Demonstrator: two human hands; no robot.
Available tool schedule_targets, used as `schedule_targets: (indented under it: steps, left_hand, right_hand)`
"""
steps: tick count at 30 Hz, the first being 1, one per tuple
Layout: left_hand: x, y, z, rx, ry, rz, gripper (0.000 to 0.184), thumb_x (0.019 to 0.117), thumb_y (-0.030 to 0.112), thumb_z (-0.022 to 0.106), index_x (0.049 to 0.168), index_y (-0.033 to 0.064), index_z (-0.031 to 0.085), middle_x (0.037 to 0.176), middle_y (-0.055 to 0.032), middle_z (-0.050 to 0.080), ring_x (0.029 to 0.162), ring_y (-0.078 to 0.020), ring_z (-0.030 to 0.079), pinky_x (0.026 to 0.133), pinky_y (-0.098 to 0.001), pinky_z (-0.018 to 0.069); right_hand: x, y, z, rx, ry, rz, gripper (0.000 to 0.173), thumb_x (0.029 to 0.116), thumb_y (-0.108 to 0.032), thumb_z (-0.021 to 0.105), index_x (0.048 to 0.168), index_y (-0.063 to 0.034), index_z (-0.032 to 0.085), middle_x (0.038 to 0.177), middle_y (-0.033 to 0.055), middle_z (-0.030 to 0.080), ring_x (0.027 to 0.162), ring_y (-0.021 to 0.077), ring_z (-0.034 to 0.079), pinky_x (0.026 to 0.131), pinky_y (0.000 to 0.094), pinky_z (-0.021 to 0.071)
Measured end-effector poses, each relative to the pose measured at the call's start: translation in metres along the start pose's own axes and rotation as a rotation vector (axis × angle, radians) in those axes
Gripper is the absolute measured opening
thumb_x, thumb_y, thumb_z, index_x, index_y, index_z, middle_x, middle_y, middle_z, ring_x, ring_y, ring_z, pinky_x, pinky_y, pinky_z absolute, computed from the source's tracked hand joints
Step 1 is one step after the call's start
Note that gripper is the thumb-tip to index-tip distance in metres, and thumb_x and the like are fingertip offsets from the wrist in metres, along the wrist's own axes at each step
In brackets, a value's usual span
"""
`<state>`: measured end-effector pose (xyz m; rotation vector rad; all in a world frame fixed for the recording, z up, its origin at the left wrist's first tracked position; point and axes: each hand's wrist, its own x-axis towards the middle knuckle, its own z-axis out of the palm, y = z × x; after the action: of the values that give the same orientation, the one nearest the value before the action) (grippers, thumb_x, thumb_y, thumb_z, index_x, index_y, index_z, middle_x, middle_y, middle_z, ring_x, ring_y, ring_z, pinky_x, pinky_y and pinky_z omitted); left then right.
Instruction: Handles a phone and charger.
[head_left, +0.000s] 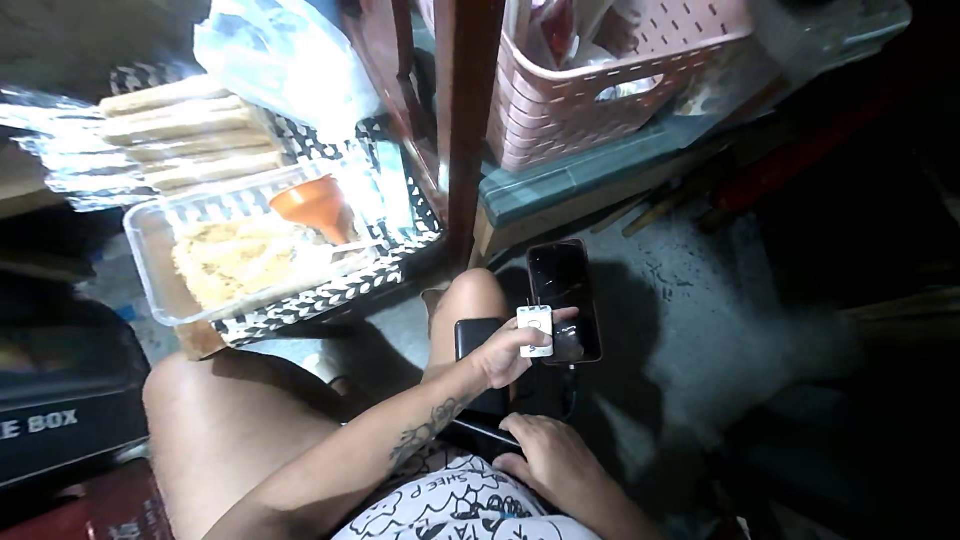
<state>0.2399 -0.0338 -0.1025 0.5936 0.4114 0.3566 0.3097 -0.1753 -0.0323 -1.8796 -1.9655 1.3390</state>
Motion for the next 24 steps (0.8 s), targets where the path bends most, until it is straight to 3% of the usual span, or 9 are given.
schedule_targets:
  steps: [2, 5, 10, 12, 15, 17, 19, 22, 24]
  left_hand:
    - [-0.001, 0.001, 0.0, 0.013, -0.004, 0.007, 0.056, 0.0811, 0.009, 0.061, 0.137, 0.0014, 0.056, 0.116, -0.0053, 0.071, 0.102, -0.0099, 0.069, 0.093, -0.0288, 0.0558]
    - [0.0, 0.002, -0.002, 0.022, -0.024, 0.013, 0.054, 0.0793, 0.011, 0.063, 0.133, 0.003, 0.059, 0.121, -0.0049, 0.07, 0.104, -0.0091, 0.067, 0.093, -0.0282, 0.0545]
    - [0.001, 0.001, -0.004, 0.028, -0.046, 0.014, 0.059, 0.0777, 0.019, 0.068, 0.135, 0.0051, 0.058, 0.121, -0.0034, 0.069, 0.102, -0.0079, 0.067, 0.09, -0.027, 0.0555]
    - [0.002, 0.001, -0.004, 0.024, -0.042, 0.01, 0.06, 0.0778, 0.018, 0.064, 0.136, 0.0058, 0.057, 0.122, -0.0031, 0.069, 0.103, -0.0077, 0.067, 0.09, -0.027, 0.0552]
    - [0.002, 0.001, -0.003, 0.008, -0.034, 0.016, 0.06, 0.0756, 0.018, 0.068, 0.134, 0.0076, 0.06, 0.116, -0.0027, 0.071, 0.1, -0.0086, 0.068, 0.089, -0.0283, 0.0563]
    - [0.002, 0.0, -0.002, -0.002, -0.047, 0.028, 0.058, 0.0743, 0.021, 0.072, 0.13, 0.008, 0.063, 0.117, -0.0032, 0.071, 0.1, -0.0091, 0.069, 0.088, -0.0281, 0.0568]
    - [0.002, -0.001, -0.002, 0.004, -0.044, 0.034, 0.055, 0.0744, 0.019, 0.072, 0.128, 0.0083, 0.064, 0.118, -0.0031, 0.071, 0.1, -0.0083, 0.068, 0.087, -0.0267, 0.0565]
    - [0.002, -0.003, -0.004, 0.025, -0.051, 0.034, 0.059, 0.0744, 0.022, 0.075, 0.13, 0.0064, 0.063, 0.117, -0.0038, 0.071, 0.099, -0.0087, 0.068, 0.087, -0.0266, 0.0565]
    - [0.002, -0.003, -0.004, 0.061, -0.061, 0.03, 0.057, 0.0769, 0.021, 0.072, 0.131, 0.0068, 0.063, 0.112, -0.0021, 0.072, 0.096, -0.0074, 0.068, 0.086, -0.0259, 0.0566]
  right_hand:
    - [0.01, -0.004, -0.005, -0.017, -0.196, 0.092, 0.041, 0.1019, -0.029, 0.064, 0.123, 0.0066, 0.062, 0.107, 0.0269, 0.069, 0.105, 0.0423, 0.068, 0.092, 0.0561, 0.0515]
    - [0.009, 0.007, 0.0, 0.038, -0.138, 0.049, 0.037, 0.1, -0.026, 0.066, 0.113, 0.0085, 0.065, 0.096, 0.0263, 0.069, 0.092, 0.0411, 0.069, 0.084, 0.0558, 0.053]
    - [-0.013, 0.033, -0.01, 0.223, -0.045, 0.075, 0.034, 0.0953, -0.023, 0.071, 0.113, 0.0061, 0.068, 0.098, 0.0225, 0.071, 0.092, 0.034, 0.069, 0.085, 0.052, 0.0536]
    - [-0.03, 0.055, -0.018, 0.337, 0.057, -0.008, 0.032, 0.0911, -0.022, 0.073, 0.109, 0.0051, 0.071, 0.097, 0.016, 0.073, 0.091, 0.0209, 0.07, 0.084, 0.0406, 0.0561]
    - [-0.056, 0.08, -0.031, 0.585, 0.276, -0.058, 0.036, 0.0852, -0.038, 0.076, 0.104, -0.0072, 0.074, 0.096, -0.0065, 0.073, 0.091, -0.0046, 0.066, 0.083, 0.0178, 0.0562]
    - [-0.069, 0.09, -0.039, 0.805, 0.447, -0.067, 0.037, 0.0817, -0.049, 0.08, 0.108, -0.0229, 0.076, 0.1, -0.0146, 0.075, 0.092, -0.0043, 0.069, 0.083, 0.0191, 0.0595]
    - [-0.071, 0.088, -0.048, 0.997, 0.676, -0.044, 0.04, 0.0752, -0.047, 0.085, 0.108, -0.0273, 0.075, 0.097, -0.0144, 0.077, 0.086, -0.0021, 0.071, 0.075, 0.0196, 0.0612]
    - [-0.059, 0.084, -0.064, 1.15, 0.894, 0.091, 0.053, 0.0735, -0.04, 0.089, 0.113, -0.0158, 0.063, 0.092, -0.0072, 0.075, 0.08, 0.0065, 0.073, 0.07, 0.0267, 0.064]
    - [-0.047, 0.088, -0.07, 1.19, 0.894, 0.171, 0.045, 0.0825, -0.027, 0.076, 0.12, -0.0089, 0.058, 0.096, -0.0009, 0.074, 0.086, 0.0134, 0.074, 0.077, 0.035, 0.0654]
